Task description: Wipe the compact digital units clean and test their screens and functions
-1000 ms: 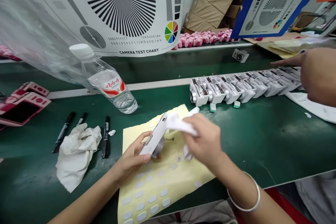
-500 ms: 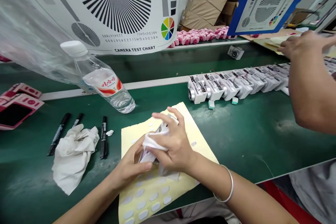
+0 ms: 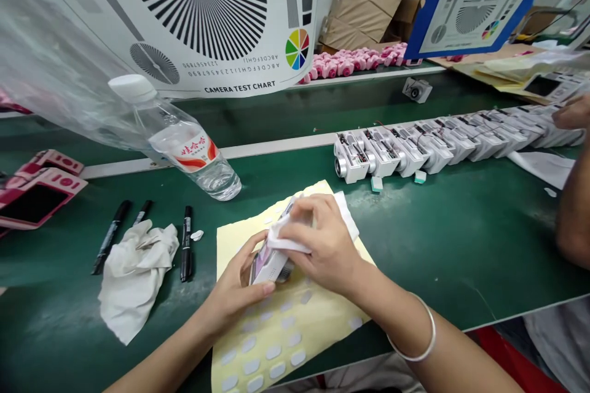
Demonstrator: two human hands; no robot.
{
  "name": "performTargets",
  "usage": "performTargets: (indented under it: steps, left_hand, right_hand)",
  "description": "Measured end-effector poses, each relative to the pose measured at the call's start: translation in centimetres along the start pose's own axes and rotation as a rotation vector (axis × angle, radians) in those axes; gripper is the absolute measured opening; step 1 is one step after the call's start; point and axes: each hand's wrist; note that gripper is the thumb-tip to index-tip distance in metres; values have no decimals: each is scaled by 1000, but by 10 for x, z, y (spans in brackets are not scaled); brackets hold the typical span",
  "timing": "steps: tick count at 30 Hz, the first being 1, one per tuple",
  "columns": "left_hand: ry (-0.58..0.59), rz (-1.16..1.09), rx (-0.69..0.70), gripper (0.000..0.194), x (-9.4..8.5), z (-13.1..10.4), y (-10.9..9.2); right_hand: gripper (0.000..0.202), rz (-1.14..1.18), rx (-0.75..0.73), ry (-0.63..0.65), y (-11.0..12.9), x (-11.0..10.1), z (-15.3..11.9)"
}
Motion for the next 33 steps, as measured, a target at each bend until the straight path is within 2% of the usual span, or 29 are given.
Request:
performTargets:
  steps: [2, 4, 8, 12, 13, 16, 19, 23, 25, 28, 31, 33]
  left_hand:
    - [-19, -7, 23, 81, 2, -2, 3]
    - [-27, -12, 29, 81, 3, -4, 4]
    - [-20, 0, 51, 80, 2, -6, 3]
    - [-32, 46, 39, 83, 0, -5, 2]
    - [-34, 61, 32, 84, 0, -5, 1]
    - [-45, 123, 1, 85, 2, -4, -1]
    - [2, 160, -35, 82, 3, -3, -5]
    - [61, 87, -40, 79, 2, -2, -8]
    - [64, 27, -30, 77, 1, -2, -7]
    - [57, -90, -44, 73, 2, -1, -4]
    - [12, -146, -30, 68, 5, 2, -3]
    - [-37, -106, 1, 66, 6, 4, -3]
  right_hand:
    - [4, -90, 63, -117, -2, 7, 2]
    - [9, -48, 121, -146, -7, 8, 2]
    - [15, 136, 138, 9, -9, 8, 0]
    - [45, 368, 289, 42, -5, 10, 0]
    - [45, 406, 320, 47, -4, 10, 1]
    - [18, 455, 485, 13, -8, 8, 5]
    - [22, 491, 586, -113, -19, 0, 8]
    - [21, 254, 466, -269, -23, -10, 5]
    - [22, 139, 365, -286, -16, -10, 0]
    - [29, 65, 172, -220, 1, -4, -7]
    - [29, 7, -24, -81, 17, 7, -13]
    - [24, -40, -93, 24, 24, 17, -15]
Point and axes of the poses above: each hand's wrist, its own z-axis towards the middle knuckle, its own x-axis out of the palm, y = z × x, and after that the axes turned 7 degrees about y, right-handed
